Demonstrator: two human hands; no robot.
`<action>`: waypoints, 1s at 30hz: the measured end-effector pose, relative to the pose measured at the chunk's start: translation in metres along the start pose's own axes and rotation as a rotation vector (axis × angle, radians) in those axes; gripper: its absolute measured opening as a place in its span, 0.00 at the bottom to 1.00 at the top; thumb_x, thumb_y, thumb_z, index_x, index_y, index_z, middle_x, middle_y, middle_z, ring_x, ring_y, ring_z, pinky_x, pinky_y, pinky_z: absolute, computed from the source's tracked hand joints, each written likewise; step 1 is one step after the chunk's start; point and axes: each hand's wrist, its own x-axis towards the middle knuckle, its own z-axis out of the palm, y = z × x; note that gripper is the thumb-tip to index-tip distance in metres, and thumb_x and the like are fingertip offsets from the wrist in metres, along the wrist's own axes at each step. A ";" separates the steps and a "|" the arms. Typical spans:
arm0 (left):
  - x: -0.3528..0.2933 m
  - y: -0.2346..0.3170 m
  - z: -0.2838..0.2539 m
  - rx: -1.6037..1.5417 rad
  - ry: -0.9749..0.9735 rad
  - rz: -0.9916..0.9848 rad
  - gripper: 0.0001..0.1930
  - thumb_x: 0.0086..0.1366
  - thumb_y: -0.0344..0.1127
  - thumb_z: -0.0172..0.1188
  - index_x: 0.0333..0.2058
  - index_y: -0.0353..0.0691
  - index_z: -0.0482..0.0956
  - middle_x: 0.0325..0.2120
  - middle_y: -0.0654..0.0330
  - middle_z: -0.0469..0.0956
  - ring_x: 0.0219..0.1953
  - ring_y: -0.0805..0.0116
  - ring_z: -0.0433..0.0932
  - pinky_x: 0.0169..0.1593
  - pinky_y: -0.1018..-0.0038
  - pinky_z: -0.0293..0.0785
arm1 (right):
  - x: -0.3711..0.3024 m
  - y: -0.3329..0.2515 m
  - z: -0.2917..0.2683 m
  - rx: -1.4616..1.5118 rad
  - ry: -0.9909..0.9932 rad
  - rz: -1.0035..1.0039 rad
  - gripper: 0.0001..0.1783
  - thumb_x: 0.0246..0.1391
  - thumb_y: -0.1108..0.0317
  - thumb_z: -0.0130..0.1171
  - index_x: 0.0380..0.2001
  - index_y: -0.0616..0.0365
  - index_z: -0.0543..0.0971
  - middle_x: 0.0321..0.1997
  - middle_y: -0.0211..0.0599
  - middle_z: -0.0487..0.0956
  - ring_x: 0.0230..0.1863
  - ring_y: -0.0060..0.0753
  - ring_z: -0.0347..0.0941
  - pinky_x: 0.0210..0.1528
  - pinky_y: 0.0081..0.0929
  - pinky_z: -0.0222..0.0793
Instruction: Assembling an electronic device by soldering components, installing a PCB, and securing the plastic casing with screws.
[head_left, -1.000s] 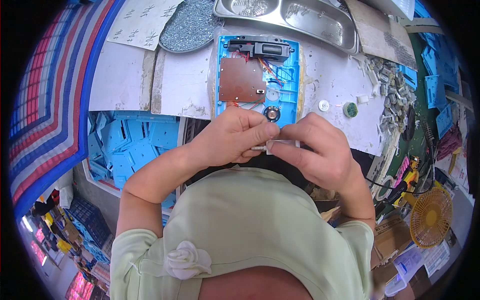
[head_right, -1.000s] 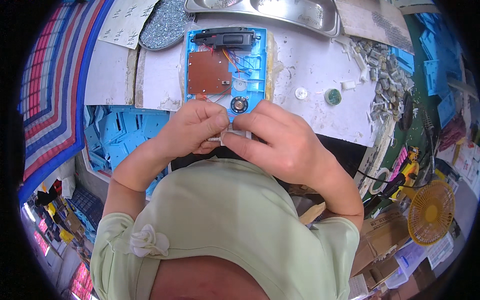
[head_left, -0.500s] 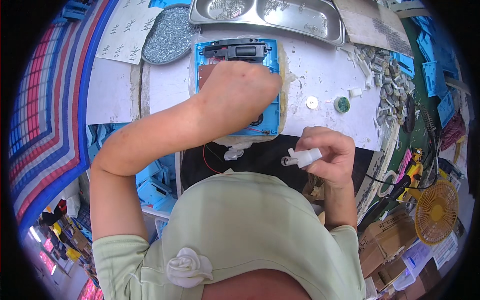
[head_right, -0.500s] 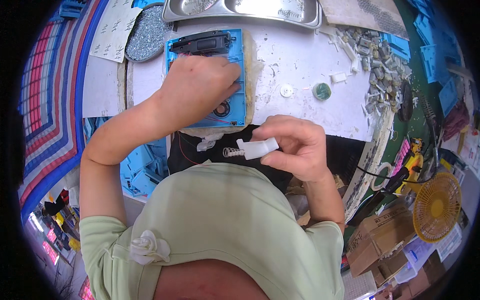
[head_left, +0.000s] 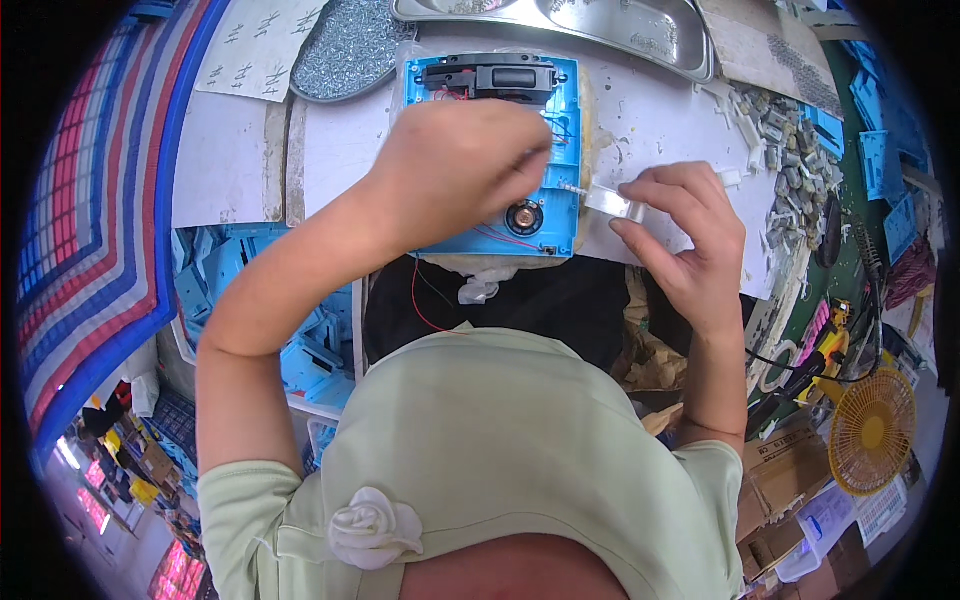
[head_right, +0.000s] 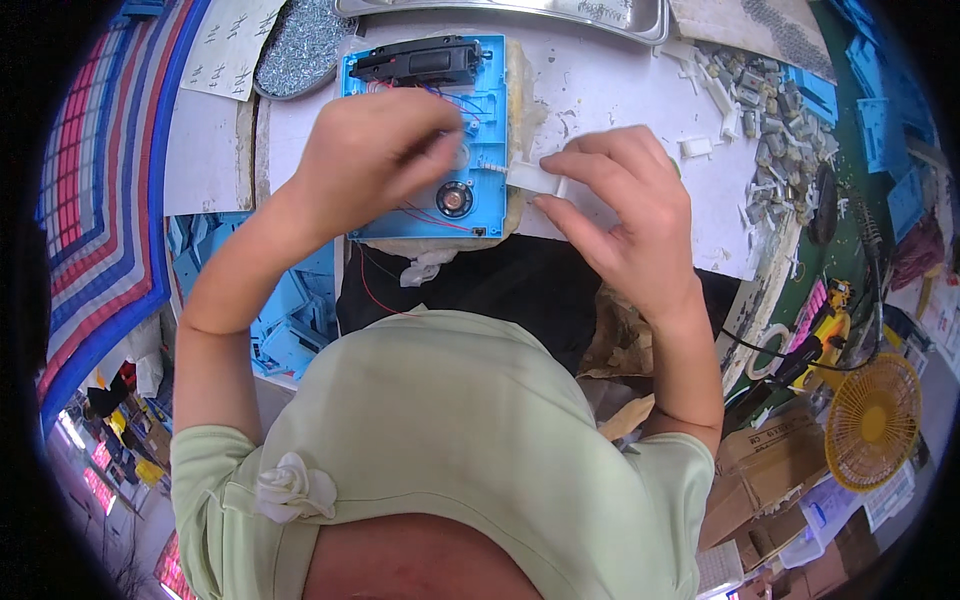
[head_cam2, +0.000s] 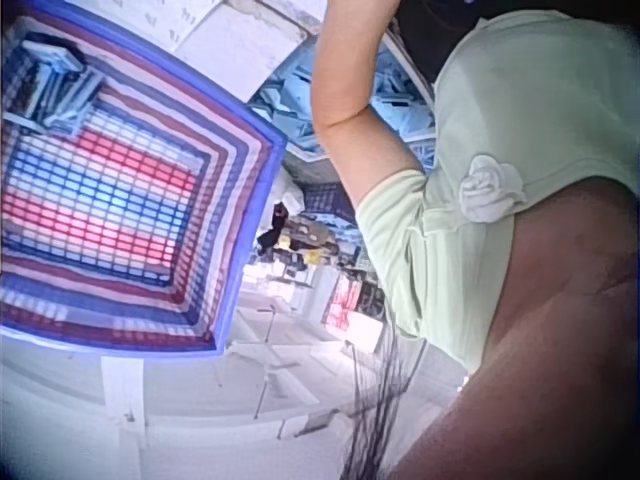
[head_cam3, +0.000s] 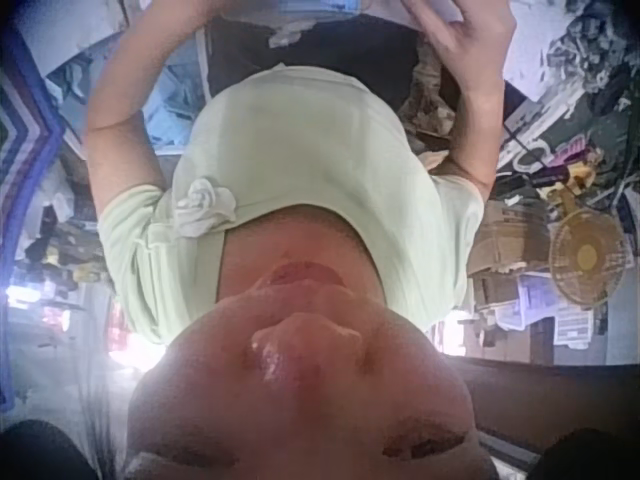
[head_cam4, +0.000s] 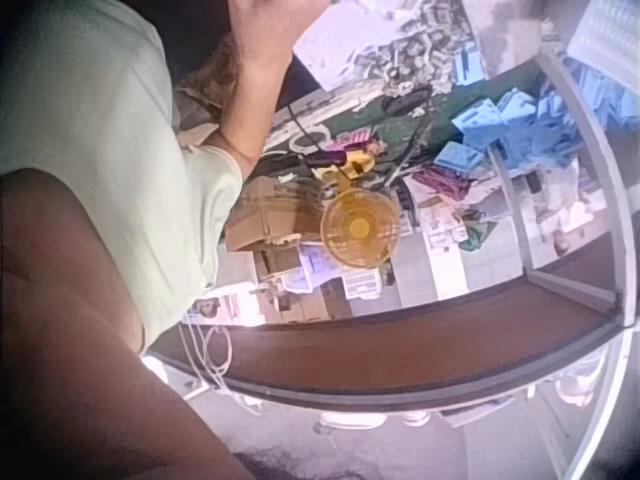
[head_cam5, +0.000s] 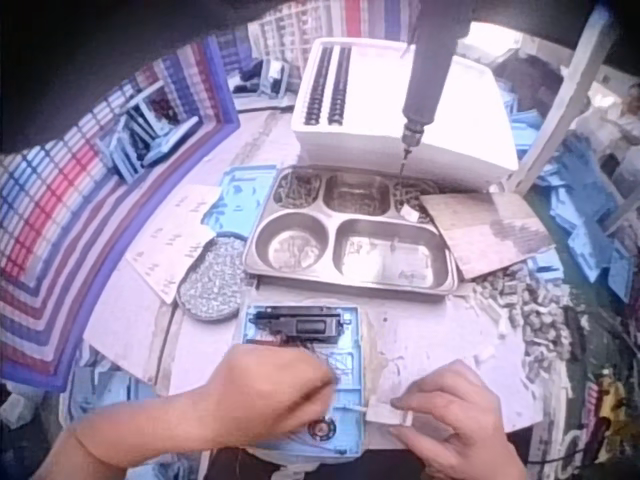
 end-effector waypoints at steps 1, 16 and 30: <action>-0.007 0.001 -0.005 -0.113 0.004 -0.135 0.05 0.60 0.28 0.67 0.34 0.36 0.81 0.23 0.60 0.79 0.21 0.71 0.78 0.25 0.74 0.72 | 0.003 0.000 -0.001 -0.001 -0.019 0.007 0.17 0.40 0.73 0.75 0.38 0.58 0.85 0.37 0.37 0.81 0.39 0.41 0.75 0.41 0.33 0.71; -0.021 -0.003 0.005 -0.440 0.202 -0.345 0.04 0.62 0.28 0.66 0.35 0.34 0.83 0.21 0.60 0.78 0.21 0.75 0.74 0.27 0.77 0.69 | 0.054 -0.014 0.014 -0.167 -0.239 -0.231 0.15 0.37 0.74 0.72 0.34 0.56 0.83 0.35 0.34 0.77 0.38 0.43 0.72 0.40 0.37 0.73; -0.021 -0.005 0.011 -0.439 0.223 -0.311 0.04 0.61 0.28 0.67 0.35 0.35 0.83 0.21 0.61 0.77 0.20 0.74 0.72 0.26 0.76 0.67 | 0.046 0.008 0.039 0.057 -0.242 -0.071 0.13 0.41 0.72 0.71 0.33 0.55 0.82 0.36 0.36 0.78 0.40 0.47 0.71 0.43 0.40 0.71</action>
